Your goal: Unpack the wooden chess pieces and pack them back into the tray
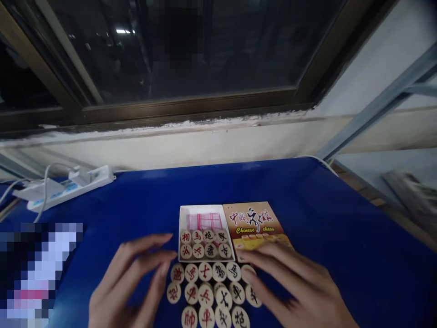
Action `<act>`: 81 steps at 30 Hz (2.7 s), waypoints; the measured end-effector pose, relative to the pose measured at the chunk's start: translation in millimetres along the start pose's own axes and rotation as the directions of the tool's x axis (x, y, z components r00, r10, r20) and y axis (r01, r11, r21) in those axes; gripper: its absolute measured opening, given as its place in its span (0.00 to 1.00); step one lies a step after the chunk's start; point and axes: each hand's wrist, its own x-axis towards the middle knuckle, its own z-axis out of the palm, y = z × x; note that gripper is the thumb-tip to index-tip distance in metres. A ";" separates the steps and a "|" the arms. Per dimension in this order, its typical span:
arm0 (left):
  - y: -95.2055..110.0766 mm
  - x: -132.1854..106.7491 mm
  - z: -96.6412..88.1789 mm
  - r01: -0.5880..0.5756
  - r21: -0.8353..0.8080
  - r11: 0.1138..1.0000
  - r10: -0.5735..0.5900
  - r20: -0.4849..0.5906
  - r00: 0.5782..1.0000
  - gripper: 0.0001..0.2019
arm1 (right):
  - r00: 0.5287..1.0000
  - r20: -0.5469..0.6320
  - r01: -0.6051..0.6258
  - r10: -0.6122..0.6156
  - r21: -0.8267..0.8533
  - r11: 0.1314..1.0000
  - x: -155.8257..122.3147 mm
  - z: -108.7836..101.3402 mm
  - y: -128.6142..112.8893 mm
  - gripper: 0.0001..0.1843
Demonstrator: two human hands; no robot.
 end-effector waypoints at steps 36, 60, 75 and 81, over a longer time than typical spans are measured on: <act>-52.4 52.2 65.3 -0.207 0.029 0.978 0.183 0.363 0.914 0.09 | 0.946 0.312 0.070 -0.090 0.074 0.995 56.5 50.6 42.7 0.06; -32.4 50.6 53.2 0.059 -0.366 0.929 0.003 0.167 0.986 0.11 | 0.993 -0.012 0.120 -0.120 0.159 0.980 59.3 30.7 19.2 0.09; -28.4 53.2 49.9 0.014 -0.464 0.886 0.081 0.184 0.980 0.11 | 0.984 -0.066 0.173 -0.166 0.128 0.977 54.6 28.7 17.9 0.12; -32.6 53.3 49.5 0.094 -0.526 0.845 0.051 0.256 0.965 0.11 | 0.985 -0.054 0.170 -0.163 0.154 0.973 57.5 26.0 13.6 0.13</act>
